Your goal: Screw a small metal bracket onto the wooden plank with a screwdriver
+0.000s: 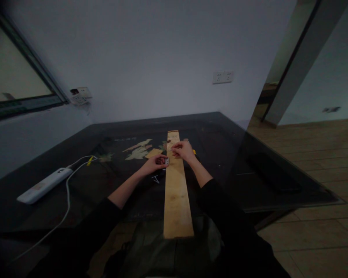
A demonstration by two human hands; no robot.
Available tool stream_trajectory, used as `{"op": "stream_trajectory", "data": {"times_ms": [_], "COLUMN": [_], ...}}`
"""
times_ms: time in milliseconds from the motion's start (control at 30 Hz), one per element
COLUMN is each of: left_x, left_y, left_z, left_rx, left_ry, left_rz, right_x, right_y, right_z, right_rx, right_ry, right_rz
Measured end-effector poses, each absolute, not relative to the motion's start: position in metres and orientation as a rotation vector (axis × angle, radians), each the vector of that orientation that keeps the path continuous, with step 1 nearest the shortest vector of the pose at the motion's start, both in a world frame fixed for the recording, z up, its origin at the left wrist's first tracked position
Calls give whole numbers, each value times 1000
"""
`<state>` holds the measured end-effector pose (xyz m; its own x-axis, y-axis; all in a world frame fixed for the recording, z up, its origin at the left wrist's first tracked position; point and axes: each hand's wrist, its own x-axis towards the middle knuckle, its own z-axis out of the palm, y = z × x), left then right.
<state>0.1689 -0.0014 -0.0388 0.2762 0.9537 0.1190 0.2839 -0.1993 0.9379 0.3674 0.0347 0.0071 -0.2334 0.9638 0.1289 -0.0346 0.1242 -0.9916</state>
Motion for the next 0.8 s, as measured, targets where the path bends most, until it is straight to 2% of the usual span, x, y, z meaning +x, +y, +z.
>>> {"op": "stream_trajectory", "data": {"times_ms": [433, 800], "left_x": [170, 183], "left_y": [-3, 1], "left_z": [-36, -42], "left_rx": [1623, 1575], "left_ry": [1114, 1339], "left_rz": [946, 1073], "right_x": [367, 366], "right_y": [37, 38], "right_z": [4, 3], "right_rx": [-966, -1063], "right_ry": [-1425, -1542], "right_rz": [1262, 1116]}}
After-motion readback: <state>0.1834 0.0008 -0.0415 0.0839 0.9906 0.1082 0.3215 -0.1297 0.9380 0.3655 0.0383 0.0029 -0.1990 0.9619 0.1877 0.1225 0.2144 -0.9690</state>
